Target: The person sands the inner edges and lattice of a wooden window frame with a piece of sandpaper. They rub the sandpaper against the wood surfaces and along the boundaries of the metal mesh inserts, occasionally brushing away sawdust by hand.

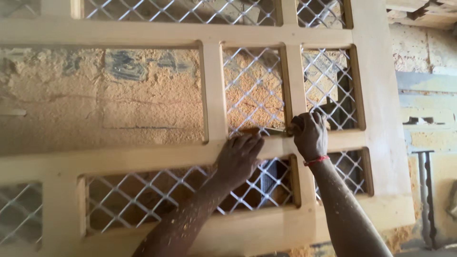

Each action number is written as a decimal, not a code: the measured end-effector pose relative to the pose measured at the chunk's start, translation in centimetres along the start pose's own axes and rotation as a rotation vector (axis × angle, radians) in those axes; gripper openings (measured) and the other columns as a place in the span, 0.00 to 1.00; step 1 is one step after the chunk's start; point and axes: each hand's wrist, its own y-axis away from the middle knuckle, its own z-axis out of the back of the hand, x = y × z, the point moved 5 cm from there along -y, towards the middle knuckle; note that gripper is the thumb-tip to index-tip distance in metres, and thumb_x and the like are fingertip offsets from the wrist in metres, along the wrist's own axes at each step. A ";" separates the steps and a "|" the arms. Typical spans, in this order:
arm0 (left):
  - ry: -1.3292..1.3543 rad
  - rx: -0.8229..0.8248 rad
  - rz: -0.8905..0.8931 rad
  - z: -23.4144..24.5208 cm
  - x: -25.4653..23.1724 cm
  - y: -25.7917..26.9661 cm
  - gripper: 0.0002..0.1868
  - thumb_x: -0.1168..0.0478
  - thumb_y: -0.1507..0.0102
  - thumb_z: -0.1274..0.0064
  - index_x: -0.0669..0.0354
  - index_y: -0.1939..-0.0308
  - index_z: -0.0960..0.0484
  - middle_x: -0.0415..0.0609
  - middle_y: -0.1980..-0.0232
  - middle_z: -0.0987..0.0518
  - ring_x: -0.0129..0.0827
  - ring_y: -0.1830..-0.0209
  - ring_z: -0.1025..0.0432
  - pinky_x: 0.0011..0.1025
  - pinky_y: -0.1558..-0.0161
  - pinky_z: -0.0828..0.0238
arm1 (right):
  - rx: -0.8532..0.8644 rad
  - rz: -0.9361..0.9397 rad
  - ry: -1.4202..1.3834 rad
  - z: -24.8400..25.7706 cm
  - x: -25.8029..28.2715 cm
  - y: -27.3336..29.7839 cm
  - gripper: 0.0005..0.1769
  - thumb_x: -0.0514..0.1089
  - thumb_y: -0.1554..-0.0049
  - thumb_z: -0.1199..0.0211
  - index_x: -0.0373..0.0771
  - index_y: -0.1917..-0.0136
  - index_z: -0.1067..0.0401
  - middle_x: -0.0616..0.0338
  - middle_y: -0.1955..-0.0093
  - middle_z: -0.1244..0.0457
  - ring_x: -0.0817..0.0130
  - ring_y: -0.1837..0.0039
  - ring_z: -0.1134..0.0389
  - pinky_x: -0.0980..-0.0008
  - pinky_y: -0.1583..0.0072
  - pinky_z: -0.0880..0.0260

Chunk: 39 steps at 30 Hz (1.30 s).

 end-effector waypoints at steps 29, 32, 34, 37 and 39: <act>0.002 0.062 0.093 2.1 -0.1 -1.4 0.40 0.45 0.41 0.37 0.65 0.32 0.28 0.56 0.34 0.28 0.46 0.36 0.34 0.46 0.35 0.39 | -0.308 0.063 -0.059 -10.1 -4.2 -20.6 0.07 0.36 0.34 0.37 0.35 0.52 0.35 0.46 0.61 0.36 0.48 0.57 0.33 0.50 0.54 0.35; 0.008 0.076 0.091 1.8 0.0 -1.3 0.40 0.45 0.41 0.38 0.66 0.32 0.28 0.58 0.34 0.28 0.47 0.38 0.33 0.47 0.37 0.39 | -0.272 0.126 -0.211 -10.2 -5.5 -17.0 0.19 0.36 0.43 0.38 0.30 0.39 0.34 0.45 0.58 0.34 0.47 0.54 0.31 0.52 0.50 0.31; -0.006 0.069 0.094 1.4 0.2 -1.0 0.40 0.44 0.40 0.38 0.65 0.32 0.28 0.57 0.34 0.28 0.47 0.38 0.33 0.47 0.37 0.39 | -0.288 -0.008 -0.282 -11.9 -6.8 -22.0 0.09 0.37 0.40 0.40 0.33 0.47 0.33 0.44 0.58 0.35 0.46 0.56 0.33 0.52 0.55 0.33; -0.011 0.073 0.105 0.8 0.1 -1.1 0.39 0.45 0.41 0.38 0.61 0.31 0.28 0.55 0.32 0.28 0.45 0.37 0.33 0.47 0.35 0.40 | -0.208 -0.063 -0.254 -12.9 -8.1 -22.0 0.09 0.41 0.36 0.39 0.34 0.53 0.34 0.44 0.61 0.35 0.46 0.59 0.33 0.52 0.57 0.34; 0.007 0.083 0.120 1.1 0.0 -1.2 0.39 0.46 0.42 0.38 0.58 0.31 0.28 0.52 0.31 0.28 0.43 0.37 0.33 0.46 0.36 0.40 | -0.216 0.059 -0.235 -11.9 -7.3 -20.4 0.11 0.42 0.33 0.39 0.34 0.54 0.34 0.44 0.62 0.35 0.47 0.59 0.32 0.52 0.57 0.33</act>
